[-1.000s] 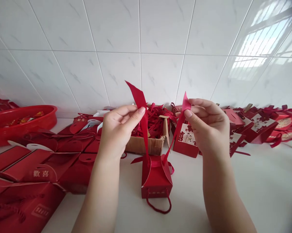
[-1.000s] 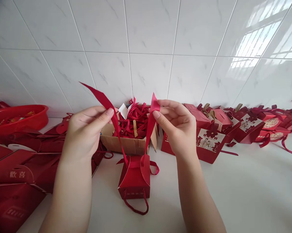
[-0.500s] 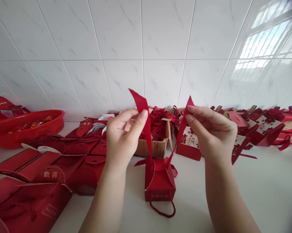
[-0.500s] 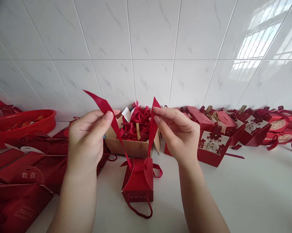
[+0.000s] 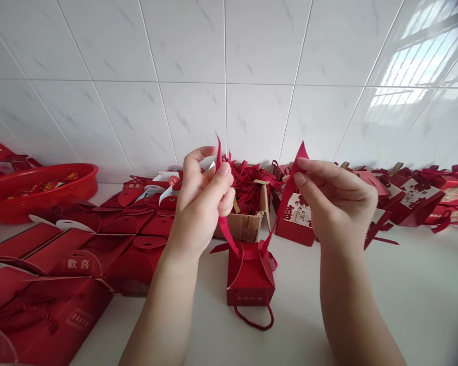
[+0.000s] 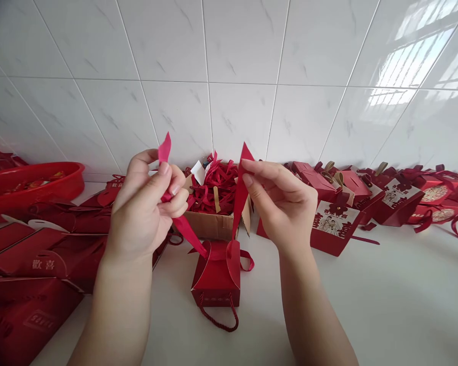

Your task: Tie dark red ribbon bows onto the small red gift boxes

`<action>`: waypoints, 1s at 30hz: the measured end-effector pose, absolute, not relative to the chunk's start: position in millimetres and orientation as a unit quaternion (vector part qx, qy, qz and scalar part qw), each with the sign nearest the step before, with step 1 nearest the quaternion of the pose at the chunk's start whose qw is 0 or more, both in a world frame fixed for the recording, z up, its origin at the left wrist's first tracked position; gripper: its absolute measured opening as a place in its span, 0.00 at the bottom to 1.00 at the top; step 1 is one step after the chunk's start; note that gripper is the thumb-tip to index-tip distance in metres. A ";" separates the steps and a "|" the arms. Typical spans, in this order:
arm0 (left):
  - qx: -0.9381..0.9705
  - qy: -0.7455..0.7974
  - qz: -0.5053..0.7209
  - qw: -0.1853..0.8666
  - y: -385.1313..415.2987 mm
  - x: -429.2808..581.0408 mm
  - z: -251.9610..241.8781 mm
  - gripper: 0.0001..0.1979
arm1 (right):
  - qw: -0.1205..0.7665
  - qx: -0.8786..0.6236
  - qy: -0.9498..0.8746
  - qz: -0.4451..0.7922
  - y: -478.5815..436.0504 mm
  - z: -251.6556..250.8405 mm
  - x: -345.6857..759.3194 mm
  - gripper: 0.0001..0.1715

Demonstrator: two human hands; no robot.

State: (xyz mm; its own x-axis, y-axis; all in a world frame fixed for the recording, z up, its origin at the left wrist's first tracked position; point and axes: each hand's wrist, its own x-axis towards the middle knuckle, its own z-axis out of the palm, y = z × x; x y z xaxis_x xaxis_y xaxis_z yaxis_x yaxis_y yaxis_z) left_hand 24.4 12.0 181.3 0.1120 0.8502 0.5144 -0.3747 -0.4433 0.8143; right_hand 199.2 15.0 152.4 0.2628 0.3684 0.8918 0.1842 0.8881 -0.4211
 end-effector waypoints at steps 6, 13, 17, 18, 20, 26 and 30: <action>0.555 0.198 0.683 0.432 15.8 26.9 178.8 0.13 | 0.759 -0.235 -0.606 0.046 16.1 152.3 199.3 0.15; 0.567 0.194 0.702 0.384 16.5 28.5 179.2 0.10 | 0.760 -0.237 -0.604 0.043 15.5 152.9 201.2 0.16; 0.547 0.195 0.740 0.339 20.6 26.1 179.3 0.05 | 0.758 -0.240 -0.605 0.047 15.2 153.0 202.2 0.15; 0.549 0.200 0.742 0.329 21.7 24.5 179.4 0.05 | 0.759 -0.240 -0.604 0.044 15.2 153.0 202.4 0.15; 0.558 0.212 0.740 0.310 23.3 20.6 179.7 0.05 | 0.760 -0.239 -0.603 0.042 15.2 153.3 202.7 0.15; 0.586 0.223 0.720 0.297 24.3 11.8 179.1 0.02 | 0.766 -0.218 -0.602 0.058 14.7 154.7 204.0 0.18; 0.599 0.237 0.704 0.300 23.6 12.7 178.0 0.02 | 0.767 -0.223 -0.599 0.055 14.7 154.7 205.1 0.19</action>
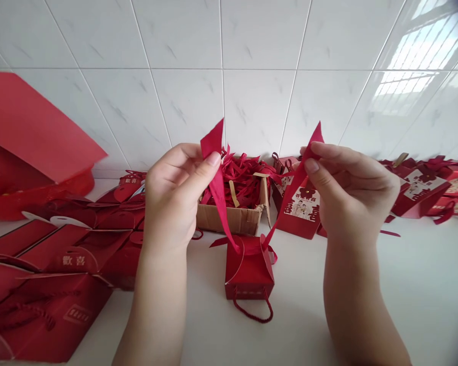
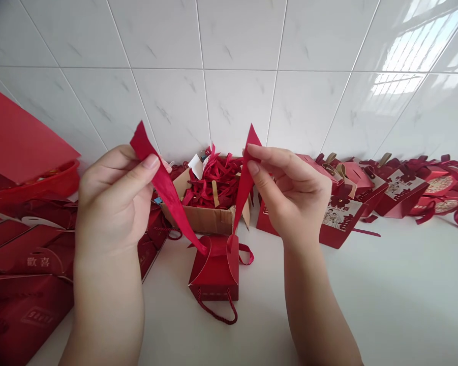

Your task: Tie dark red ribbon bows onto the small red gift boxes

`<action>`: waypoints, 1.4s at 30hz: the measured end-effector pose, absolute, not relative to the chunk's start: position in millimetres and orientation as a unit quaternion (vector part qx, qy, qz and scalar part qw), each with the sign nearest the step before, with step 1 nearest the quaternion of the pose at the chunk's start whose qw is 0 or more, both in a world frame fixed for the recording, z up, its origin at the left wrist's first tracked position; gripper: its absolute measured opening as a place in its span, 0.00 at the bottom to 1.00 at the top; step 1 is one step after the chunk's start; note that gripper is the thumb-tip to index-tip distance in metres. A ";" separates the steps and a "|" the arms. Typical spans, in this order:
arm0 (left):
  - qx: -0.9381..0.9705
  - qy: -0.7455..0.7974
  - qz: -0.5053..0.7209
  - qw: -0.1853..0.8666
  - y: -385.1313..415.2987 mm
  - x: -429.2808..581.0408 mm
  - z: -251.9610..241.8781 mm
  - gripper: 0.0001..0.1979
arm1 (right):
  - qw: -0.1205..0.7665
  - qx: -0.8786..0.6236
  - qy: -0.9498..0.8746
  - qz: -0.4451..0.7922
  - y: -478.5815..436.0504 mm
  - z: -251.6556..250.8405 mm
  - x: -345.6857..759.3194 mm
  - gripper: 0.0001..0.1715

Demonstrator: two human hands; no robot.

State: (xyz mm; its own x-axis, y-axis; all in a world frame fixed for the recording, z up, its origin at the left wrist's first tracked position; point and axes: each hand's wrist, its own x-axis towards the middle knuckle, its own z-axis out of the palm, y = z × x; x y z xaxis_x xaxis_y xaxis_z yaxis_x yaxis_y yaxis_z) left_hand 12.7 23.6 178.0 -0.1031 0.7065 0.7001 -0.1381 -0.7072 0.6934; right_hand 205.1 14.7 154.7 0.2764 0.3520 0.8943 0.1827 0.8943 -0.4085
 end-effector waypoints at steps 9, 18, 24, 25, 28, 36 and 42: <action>0.606 0.252 0.710 0.254 22.7 15.2 177.6 0.08 | 0.776 -0.224 -0.588 0.039 14.4 154.2 209.5 0.16; 0.604 0.174 0.727 0.278 27.7 18.3 174.4 0.03 | 0.753 -0.243 -0.611 0.027 10.4 154.6 207.0 0.17; 0.599 0.184 0.725 0.285 26.5 22.2 173.9 0.04 | 0.751 -0.226 -0.619 0.041 9.8 155.5 206.2 0.19; 0.598 0.190 0.726 0.283 26.9 22.0 173.5 0.04 | 0.753 -0.222 -0.619 0.040 10.4 155.3 206.2 0.19; 0.590 0.211 0.731 0.270 28.7 21.1 172.0 0.03 | 0.755 -0.223 -0.616 0.035 11.7 154.6 205.4 0.20; 0.595 0.234 0.716 0.280 26.2 22.7 170.5 0.06 | 0.737 -0.210 -0.641 0.039 8.7 156.3 202.7 0.21; 0.568 0.236 0.747 0.251 21.9 29.3 172.0 0.04 | 0.731 -0.227 -0.643 0.030 8.9 154.6 200.7 0.20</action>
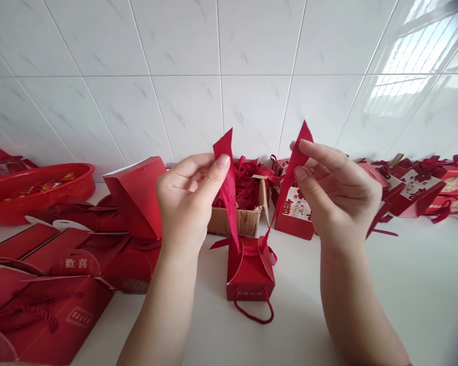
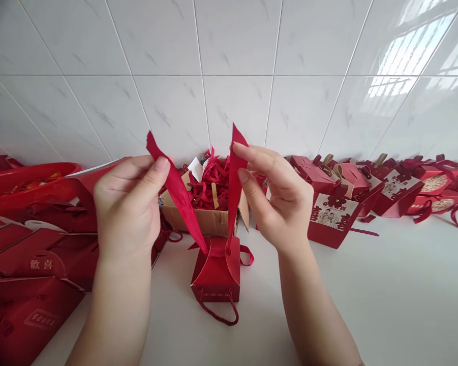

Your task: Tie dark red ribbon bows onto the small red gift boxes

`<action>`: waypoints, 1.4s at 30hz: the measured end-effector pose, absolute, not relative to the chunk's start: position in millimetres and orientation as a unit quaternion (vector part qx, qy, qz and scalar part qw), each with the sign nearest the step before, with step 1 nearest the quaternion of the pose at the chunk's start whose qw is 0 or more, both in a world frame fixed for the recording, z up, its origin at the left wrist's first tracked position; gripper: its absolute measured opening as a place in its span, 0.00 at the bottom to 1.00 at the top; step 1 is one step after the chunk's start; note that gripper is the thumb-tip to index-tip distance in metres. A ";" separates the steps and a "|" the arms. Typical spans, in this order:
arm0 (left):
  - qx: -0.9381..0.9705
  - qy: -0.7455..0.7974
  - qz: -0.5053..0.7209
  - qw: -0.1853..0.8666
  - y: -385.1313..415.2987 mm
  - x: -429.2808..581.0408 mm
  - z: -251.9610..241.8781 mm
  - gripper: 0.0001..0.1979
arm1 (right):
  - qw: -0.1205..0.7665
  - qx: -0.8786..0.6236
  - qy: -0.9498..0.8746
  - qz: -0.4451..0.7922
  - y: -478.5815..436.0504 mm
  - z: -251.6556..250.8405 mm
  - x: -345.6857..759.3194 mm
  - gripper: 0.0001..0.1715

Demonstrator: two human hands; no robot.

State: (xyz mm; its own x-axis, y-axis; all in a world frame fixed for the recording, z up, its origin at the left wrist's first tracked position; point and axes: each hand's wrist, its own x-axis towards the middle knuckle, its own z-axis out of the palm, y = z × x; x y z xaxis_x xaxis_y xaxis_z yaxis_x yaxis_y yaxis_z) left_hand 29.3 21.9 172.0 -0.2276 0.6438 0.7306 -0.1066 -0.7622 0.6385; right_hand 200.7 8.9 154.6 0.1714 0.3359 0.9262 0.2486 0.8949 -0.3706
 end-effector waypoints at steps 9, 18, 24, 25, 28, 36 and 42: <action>0.572 0.259 0.753 0.196 24.0 31.4 169.6 0.06 | 0.717 -0.216 -0.662 -0.005 10.7 153.2 201.1 0.22; 0.572 0.275 0.759 0.146 25.0 29.9 169.0 0.07 | 0.722 -0.210 -0.659 0.001 11.9 151.8 200.4 0.23; 0.577 0.277 0.754 0.147 23.4 29.7 169.8 0.07 | 0.723 -0.223 -0.654 0.008 12.9 150.0 201.1 0.21; 0.581 0.276 0.751 0.149 23.0 29.9 169.9 0.07 | 0.726 -0.224 -0.651 0.008 12.9 149.9 201.1 0.21; 0.591 0.278 0.741 0.157 22.5 30.4 170.0 0.06 | 0.733 -0.214 -0.645 0.018 12.3 150.3 200.3 0.22; 0.572 0.278 0.757 0.149 25.9 27.4 169.4 0.06 | 0.744 -0.208 -0.635 0.023 11.1 151.9 200.5 0.23; 0.569 0.249 0.761 0.187 30.5 24.2 169.0 0.06 | 0.734 -0.216 -0.644 0.005 12.1 152.3 202.3 0.23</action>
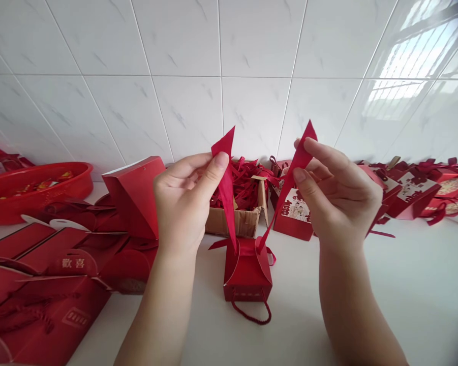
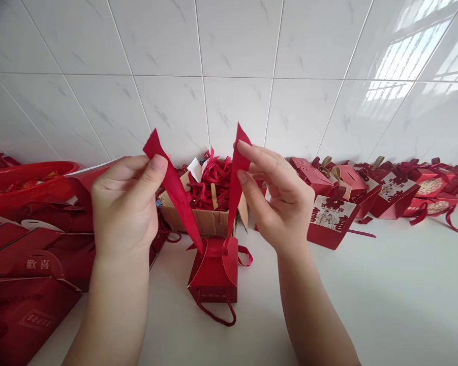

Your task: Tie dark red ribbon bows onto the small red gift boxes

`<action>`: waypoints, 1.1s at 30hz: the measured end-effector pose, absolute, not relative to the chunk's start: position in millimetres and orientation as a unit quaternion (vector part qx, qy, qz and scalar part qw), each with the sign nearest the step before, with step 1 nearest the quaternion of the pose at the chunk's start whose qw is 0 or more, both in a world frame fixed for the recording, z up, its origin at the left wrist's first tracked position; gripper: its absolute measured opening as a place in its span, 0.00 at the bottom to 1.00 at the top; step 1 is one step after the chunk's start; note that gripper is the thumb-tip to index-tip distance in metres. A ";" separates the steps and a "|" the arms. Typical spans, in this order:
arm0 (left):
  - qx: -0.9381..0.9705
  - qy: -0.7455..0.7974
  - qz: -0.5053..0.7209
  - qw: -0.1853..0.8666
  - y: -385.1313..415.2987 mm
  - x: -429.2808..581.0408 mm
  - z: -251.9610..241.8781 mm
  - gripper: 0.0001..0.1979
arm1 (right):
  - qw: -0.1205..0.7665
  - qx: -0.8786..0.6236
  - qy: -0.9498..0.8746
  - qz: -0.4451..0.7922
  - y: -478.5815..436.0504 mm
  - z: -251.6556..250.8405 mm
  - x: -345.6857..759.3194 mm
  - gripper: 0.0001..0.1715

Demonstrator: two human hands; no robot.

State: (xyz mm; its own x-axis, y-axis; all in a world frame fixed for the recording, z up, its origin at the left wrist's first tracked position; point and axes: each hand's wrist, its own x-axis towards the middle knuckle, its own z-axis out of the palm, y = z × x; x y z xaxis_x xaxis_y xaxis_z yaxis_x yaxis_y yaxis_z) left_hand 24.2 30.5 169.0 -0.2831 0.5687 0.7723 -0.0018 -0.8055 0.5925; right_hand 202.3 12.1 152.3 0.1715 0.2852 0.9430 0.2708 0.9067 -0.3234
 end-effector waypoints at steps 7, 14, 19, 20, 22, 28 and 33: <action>0.560 0.231 0.743 0.284 30.6 23.7 169.2 0.07 | 0.735 -0.213 -0.644 -0.002 14.3 150.7 201.2 0.23; 0.582 0.233 0.675 0.390 24.6 26.0 171.5 0.08 | 0.728 -0.206 -0.650 0.072 11.4 150.9 192.3 0.24; 0.637 0.257 0.629 0.365 20.6 27.5 170.4 0.08 | 0.701 -0.253 -0.652 0.140 9.2 152.3 188.2 0.26; 0.654 0.261 0.619 0.349 19.9 28.0 170.1 0.08 | 0.699 -0.257 -0.648 0.159 9.2 152.4 187.5 0.25; 0.683 0.270 0.601 0.316 18.6 29.0 169.8 0.06 | 0.698 -0.258 -0.640 0.189 9.4 152.5 186.3 0.20; 0.697 0.288 0.566 0.334 16.6 29.7 172.1 0.12 | 0.684 -0.267 -0.637 0.234 9.3 151.3 187.1 0.11; 0.713 0.296 0.541 0.334 14.9 30.7 174.6 0.11 | 0.632 -0.240 -0.659 0.330 7.5 151.5 191.1 0.10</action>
State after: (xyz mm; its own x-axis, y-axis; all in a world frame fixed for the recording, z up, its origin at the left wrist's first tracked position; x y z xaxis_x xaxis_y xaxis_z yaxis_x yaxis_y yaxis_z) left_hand 30.7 14.9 174.6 0.2392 0.7838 0.5731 0.0615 -0.6013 0.7967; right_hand 191.1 7.5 151.5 -0.0871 0.7338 0.6737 -0.1011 0.6663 -0.7388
